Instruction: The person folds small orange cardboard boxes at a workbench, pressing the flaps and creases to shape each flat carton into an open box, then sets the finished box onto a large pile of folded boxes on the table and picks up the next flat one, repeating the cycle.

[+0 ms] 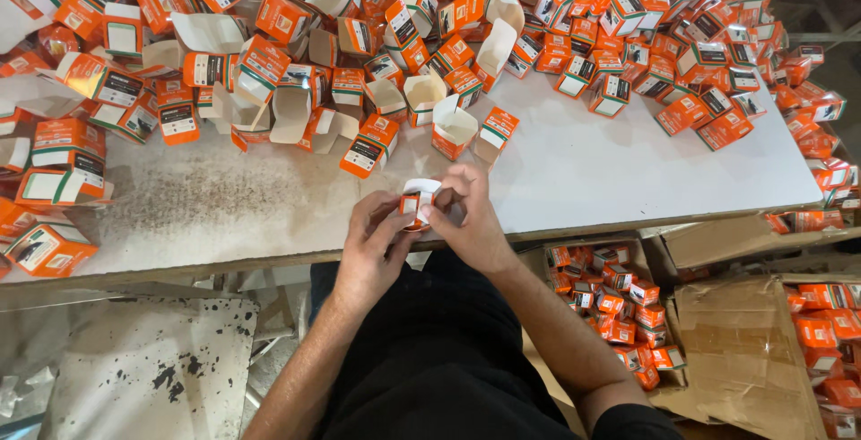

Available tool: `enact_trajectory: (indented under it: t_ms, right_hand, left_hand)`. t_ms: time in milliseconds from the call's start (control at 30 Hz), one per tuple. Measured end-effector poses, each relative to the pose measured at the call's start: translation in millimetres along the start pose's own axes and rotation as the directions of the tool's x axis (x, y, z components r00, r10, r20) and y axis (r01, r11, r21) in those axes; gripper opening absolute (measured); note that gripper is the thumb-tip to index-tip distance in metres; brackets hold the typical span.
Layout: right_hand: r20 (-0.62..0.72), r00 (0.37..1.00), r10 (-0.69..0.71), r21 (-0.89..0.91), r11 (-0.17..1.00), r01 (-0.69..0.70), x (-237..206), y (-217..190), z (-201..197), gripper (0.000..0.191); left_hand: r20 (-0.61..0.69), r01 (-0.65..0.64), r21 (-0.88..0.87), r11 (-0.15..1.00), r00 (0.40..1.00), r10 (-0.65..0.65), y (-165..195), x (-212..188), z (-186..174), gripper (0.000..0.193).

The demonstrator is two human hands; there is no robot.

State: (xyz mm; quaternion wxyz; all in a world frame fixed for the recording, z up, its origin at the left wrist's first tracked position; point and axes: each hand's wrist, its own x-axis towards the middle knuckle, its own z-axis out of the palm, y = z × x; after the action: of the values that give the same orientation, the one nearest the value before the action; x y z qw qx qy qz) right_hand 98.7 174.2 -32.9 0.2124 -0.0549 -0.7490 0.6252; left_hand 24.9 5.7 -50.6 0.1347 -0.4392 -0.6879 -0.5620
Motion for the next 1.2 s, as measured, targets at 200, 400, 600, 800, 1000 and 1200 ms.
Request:
enact_trajectory:
  t_ms: [200, 400, 600, 800, 1000, 1200]
  right_hand:
    - [0.346, 0.879, -0.327, -0.283, 0.857, 0.43, 3.2, -19.5, -15.9, 0.039]
    - [0.299, 0.896, -0.327, -0.31, 0.855, 0.415, 2.7, -21.1, -11.5, 0.037]
    - [0.266, 0.895, -0.359, -0.39, 0.808, 0.44, 0.5, -9.8, -9.3, 0.033]
    - [0.355, 0.84, -0.411, -0.37, 0.763, 0.53, 1.7, -12.9, -16.3, 0.031]
    - [0.428, 0.735, -0.526, -0.563, 0.481, 0.672, -9.9, -15.7, -20.0, 0.046]
    - [0.294, 0.782, -0.549, -0.759, 0.363, 0.54, -20.1, -23.5, -79.9, 0.042]
  left_hand:
    - [0.018, 0.054, 0.049, 0.997, 0.998, -0.055, -6.3, -2.9, -1.8, 0.035]
    - [0.049, 0.145, 0.008, 0.989, 0.988, -0.145, -10.2, -7.4, 2.6, 0.049]
    - [0.066, 0.117, -0.04, 0.992, 0.991, -0.114, -8.4, -4.5, 0.1, 0.051]
    - [0.046, -0.067, 0.091, 0.994, 0.997, 0.063, -0.7, -0.7, -1.7, 0.037]
    - [0.238, -0.361, 0.377, 0.853, 0.928, 0.287, 26.7, 18.7, -22.0, 0.024]
    - [0.34, -0.381, 0.239, 0.893, 0.894, 0.291, 24.1, 84.9, -51.3, 0.028]
